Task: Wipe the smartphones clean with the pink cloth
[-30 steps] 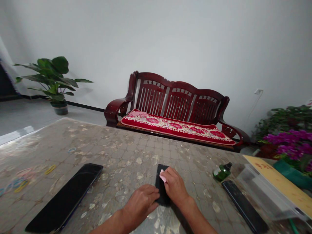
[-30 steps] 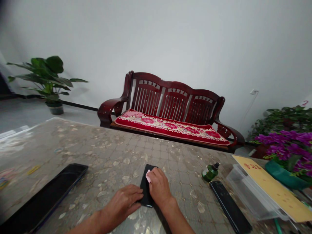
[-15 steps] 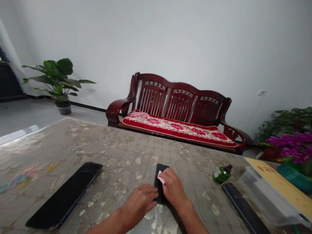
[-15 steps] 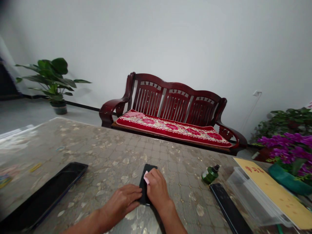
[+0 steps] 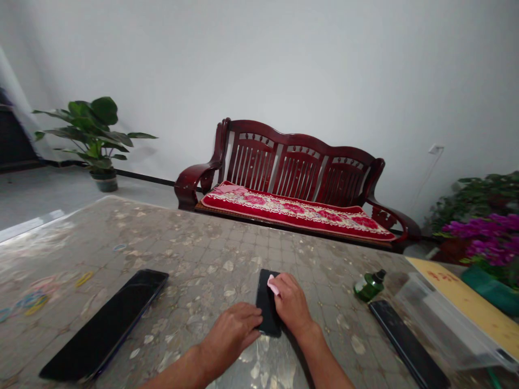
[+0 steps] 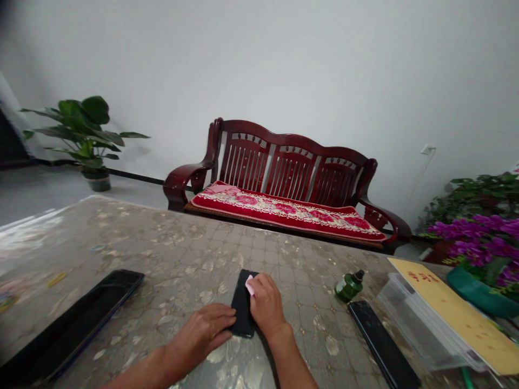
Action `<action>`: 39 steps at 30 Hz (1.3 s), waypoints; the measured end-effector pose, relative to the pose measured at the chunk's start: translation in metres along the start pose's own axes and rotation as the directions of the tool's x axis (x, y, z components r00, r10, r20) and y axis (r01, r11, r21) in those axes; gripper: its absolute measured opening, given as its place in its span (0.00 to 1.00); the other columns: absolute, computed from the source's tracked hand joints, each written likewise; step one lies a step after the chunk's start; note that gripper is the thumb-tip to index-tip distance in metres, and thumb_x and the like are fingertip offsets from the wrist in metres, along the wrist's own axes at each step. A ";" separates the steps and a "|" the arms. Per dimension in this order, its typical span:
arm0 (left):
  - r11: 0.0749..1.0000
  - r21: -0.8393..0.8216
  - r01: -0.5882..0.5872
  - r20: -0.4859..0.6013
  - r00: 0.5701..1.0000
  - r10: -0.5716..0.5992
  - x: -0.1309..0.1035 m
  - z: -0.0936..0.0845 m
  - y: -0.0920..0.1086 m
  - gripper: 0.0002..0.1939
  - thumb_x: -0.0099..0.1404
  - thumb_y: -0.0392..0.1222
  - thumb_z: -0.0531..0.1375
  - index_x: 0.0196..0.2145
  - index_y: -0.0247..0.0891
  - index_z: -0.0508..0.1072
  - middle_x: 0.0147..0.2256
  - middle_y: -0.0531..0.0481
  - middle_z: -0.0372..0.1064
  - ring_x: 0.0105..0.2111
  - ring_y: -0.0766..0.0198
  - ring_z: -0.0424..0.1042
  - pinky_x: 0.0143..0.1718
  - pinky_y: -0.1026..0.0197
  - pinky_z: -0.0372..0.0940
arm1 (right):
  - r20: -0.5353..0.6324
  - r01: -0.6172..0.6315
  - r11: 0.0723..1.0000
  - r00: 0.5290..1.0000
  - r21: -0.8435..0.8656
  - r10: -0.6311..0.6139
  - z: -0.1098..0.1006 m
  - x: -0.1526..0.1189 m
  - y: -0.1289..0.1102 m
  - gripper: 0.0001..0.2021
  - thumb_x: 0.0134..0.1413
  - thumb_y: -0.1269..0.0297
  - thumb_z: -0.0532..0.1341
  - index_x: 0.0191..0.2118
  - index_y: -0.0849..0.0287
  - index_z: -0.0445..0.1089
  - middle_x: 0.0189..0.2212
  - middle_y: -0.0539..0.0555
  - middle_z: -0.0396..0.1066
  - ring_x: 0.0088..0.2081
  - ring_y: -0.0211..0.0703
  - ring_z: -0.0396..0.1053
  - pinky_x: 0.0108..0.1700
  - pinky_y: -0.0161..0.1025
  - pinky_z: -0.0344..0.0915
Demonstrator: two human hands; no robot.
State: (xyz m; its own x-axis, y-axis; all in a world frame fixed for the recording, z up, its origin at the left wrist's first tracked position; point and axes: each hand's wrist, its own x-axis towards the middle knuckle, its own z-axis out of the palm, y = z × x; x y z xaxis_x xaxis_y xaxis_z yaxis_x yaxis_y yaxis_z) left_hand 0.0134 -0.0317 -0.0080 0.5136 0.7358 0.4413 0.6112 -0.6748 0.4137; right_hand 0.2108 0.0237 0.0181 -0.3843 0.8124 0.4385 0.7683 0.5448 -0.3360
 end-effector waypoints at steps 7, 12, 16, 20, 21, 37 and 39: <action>1.000 0.006 -0.016 -0.002 1.000 0.016 0.001 0.000 0.000 0.08 0.66 0.36 0.62 0.43 0.40 0.79 0.43 0.46 0.79 0.43 0.55 0.77 0.47 0.55 0.73 | 0.014 0.048 0.998 0.999 0.030 -0.049 0.002 -0.006 -0.002 0.12 0.57 0.78 0.55 0.34 0.55 0.73 0.31 0.52 0.67 0.37 0.42 0.65 0.39 0.36 0.60; 1.000 0.007 -0.026 -0.019 0.999 0.026 0.000 0.001 -0.001 0.08 0.67 0.37 0.62 0.43 0.40 0.79 0.44 0.45 0.79 0.43 0.56 0.78 0.47 0.55 0.73 | -0.011 0.047 0.998 0.999 0.047 -0.047 0.003 -0.008 0.001 0.13 0.56 0.79 0.55 0.37 0.55 0.74 0.32 0.53 0.68 0.38 0.43 0.65 0.42 0.37 0.61; 0.999 0.006 -0.034 -0.021 0.999 0.034 -0.002 0.003 -0.003 0.08 0.67 0.37 0.62 0.43 0.40 0.79 0.44 0.46 0.79 0.43 0.56 0.78 0.48 0.54 0.73 | -0.062 -0.032 0.999 0.998 0.018 0.033 0.005 0.001 0.009 0.17 0.53 0.82 0.54 0.39 0.56 0.74 0.34 0.54 0.69 0.40 0.44 0.65 0.44 0.37 0.61; 0.999 0.021 -0.044 -0.032 0.998 0.045 -0.001 0.003 -0.003 0.07 0.68 0.38 0.61 0.42 0.40 0.79 0.43 0.46 0.79 0.43 0.57 0.78 0.47 0.55 0.73 | -0.004 0.044 0.999 0.999 0.014 -0.044 0.006 -0.004 0.002 0.16 0.51 0.82 0.56 0.36 0.55 0.74 0.32 0.52 0.68 0.39 0.43 0.65 0.42 0.36 0.60; 0.999 0.023 -0.047 -0.034 0.998 0.048 -0.001 0.003 -0.003 0.07 0.69 0.38 0.61 0.42 0.40 0.79 0.42 0.46 0.79 0.42 0.57 0.78 0.47 0.56 0.73 | 0.014 0.068 0.998 0.998 0.016 -0.069 0.006 -0.006 -0.001 0.15 0.51 0.82 0.56 0.36 0.55 0.73 0.32 0.52 0.67 0.38 0.43 0.65 0.41 0.36 0.60; 0.999 -0.011 -0.053 -0.038 0.998 0.052 -0.001 0.002 -0.001 0.08 0.70 0.39 0.59 0.40 0.40 0.79 0.39 0.47 0.79 0.40 0.57 0.77 0.46 0.56 0.72 | 0.055 0.094 0.994 0.994 0.061 -0.098 0.009 -0.001 -0.013 0.18 0.50 0.84 0.54 0.37 0.55 0.74 0.34 0.52 0.69 0.40 0.43 0.64 0.43 0.37 0.60; 0.998 -0.034 -0.049 -0.041 0.998 0.048 -0.002 0.002 -0.002 0.08 0.70 0.40 0.59 0.41 0.40 0.79 0.40 0.47 0.79 0.41 0.57 0.77 0.46 0.55 0.72 | 0.006 0.048 0.998 0.999 0.041 -0.048 0.008 0.000 -0.008 0.18 0.51 0.84 0.53 0.38 0.56 0.74 0.35 0.53 0.69 0.41 0.44 0.64 0.44 0.37 0.60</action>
State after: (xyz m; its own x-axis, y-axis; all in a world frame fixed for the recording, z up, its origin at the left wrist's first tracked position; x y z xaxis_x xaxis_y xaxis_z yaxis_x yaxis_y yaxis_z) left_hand 0.0123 -0.0312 -0.0115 0.5171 0.6995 0.4932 0.5642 -0.7119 0.4181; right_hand 0.2008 0.0211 0.0139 -0.4238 0.7865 0.4493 0.7274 0.5911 -0.3485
